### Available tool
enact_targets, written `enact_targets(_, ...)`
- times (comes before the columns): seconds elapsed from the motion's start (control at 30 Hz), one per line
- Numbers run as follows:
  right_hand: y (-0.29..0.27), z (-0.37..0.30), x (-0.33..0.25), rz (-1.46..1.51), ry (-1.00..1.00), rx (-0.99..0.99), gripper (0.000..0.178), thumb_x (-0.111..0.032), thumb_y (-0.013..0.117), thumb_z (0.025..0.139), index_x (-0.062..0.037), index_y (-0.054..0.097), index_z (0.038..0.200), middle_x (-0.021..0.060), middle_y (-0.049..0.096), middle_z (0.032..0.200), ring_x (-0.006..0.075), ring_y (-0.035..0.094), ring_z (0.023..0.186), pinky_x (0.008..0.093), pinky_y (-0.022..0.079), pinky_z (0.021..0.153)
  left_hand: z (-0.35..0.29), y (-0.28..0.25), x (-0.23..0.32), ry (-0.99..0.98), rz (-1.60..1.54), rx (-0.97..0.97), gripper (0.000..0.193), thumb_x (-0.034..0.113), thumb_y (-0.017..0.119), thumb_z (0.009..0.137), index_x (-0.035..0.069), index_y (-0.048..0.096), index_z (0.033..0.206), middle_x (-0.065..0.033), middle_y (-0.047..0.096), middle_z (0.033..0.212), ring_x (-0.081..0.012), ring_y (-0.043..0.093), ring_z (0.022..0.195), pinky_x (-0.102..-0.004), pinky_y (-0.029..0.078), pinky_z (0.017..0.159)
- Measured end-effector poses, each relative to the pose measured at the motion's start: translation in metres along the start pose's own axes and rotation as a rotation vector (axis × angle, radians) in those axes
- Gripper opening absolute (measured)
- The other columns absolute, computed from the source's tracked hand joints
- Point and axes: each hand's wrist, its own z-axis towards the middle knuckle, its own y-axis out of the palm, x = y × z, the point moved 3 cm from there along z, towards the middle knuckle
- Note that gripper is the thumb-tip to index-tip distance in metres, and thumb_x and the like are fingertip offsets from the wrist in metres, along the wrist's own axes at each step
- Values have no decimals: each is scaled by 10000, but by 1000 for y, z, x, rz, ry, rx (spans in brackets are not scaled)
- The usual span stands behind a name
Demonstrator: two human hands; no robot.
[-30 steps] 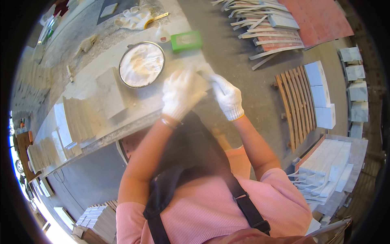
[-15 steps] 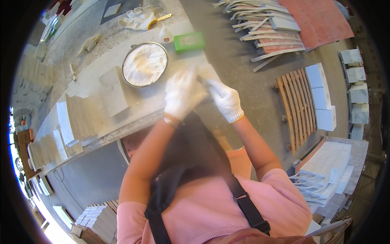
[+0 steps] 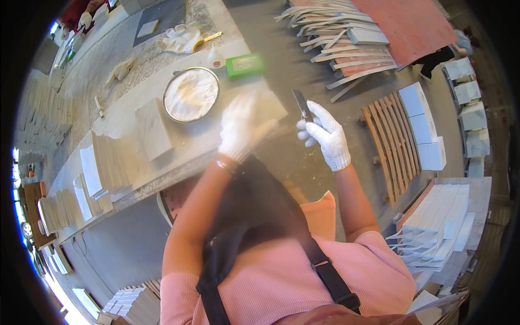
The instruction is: The person applies a white paste to the edges of rectangular tiles using a small metal spatula, then smooths the edges with a green block. The person repeats this process on multiple tiles, handling them one at a time on a workbench.
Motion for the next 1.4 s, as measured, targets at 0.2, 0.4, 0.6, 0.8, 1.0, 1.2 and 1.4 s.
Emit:
enact_targets(0.2, -1, -44, -8, -363, -199, 181, 585, -16, 604, 1004, -43, 468, 1573, 128, 749, 1103, 162, 731, 885, 297, 593, 705, -4, 8, 79, 50, -328, 21, 1016, 481, 861, 765, -40, 426, 1522, -242, 630, 1339, -429, 592, 1225, -525, 464, 1052)
enact_targets(0.4, -6, -93, -11, -94, -35, 233, 621, -22, 612, 1003, -39, 428, 1596, 140, 758, 1057, 170, 736, 850, 287, 588, 681, -14, 26, 81, -72, -283, -98, 927, 372, 854, 804, -33, 431, 1522, -255, 662, 1226, -426, 626, 1146, -514, 490, 1004)
enact_targets(0.6, -18, -114, -18, -34, -6, 299, 626, -16, 600, 996, -25, 421, 1596, 148, 757, 1046, 173, 732, 821, 295, 586, 690, -33, 25, 89, 83, -327, -147, 708, 342, 842, 818, 9, 601, 1395, -248, 656, 1328, -406, 616, 1222, -504, 474, 1057)
enact_targets(0.8, -2, -115, -20, -11, 11, 185, 580, -125, 640, 1034, -62, 462, 1583, 99, 755, 1145, 130, 699, 847, 286, 577, 756, -46, 11, 104, -368, -1116, -557, 514, 303, 806, 921, 17, 683, 1330, -122, 700, 1281, -222, 660, 1155, -391, 533, 991)
enact_targets(1.0, 9, -118, -12, -140, -34, 58, 550, -95, 585, 1013, -74, 494, 1555, 81, 745, 1097, 121, 675, 820, 296, 578, 784, -46, -1, 100, -496, -1245, -621, 409, 170, 744, 961, -59, 690, 1295, -126, 748, 1119, -181, 700, 928, -304, 579, 792)
enact_targets(1.2, -11, -126, 2, -378, 19, 38, 590, -115, 597, 926, -127, 562, 1515, 139, 764, 1104, 202, 733, 895, 351, 581, 874, -26, -11, 49, -472, -1236, -240, 421, 301, 737, 1003, -64, 727, 1212, -88, 747, 1049, -156, 671, 987, -321, 529, 940)
enact_targets(1.4, -25, -123, 18, -264, -74, 99, 461, -140, 640, 879, -100, 685, 1336, 98, 760, 1024, 200, 707, 927, 367, 535, 911, -3, -11, 17, 81, 168, -90, 671, 407, 804, 775, 45, 673, 1324, -209, 654, 1352, -428, 612, 1215, -506, 486, 1059)
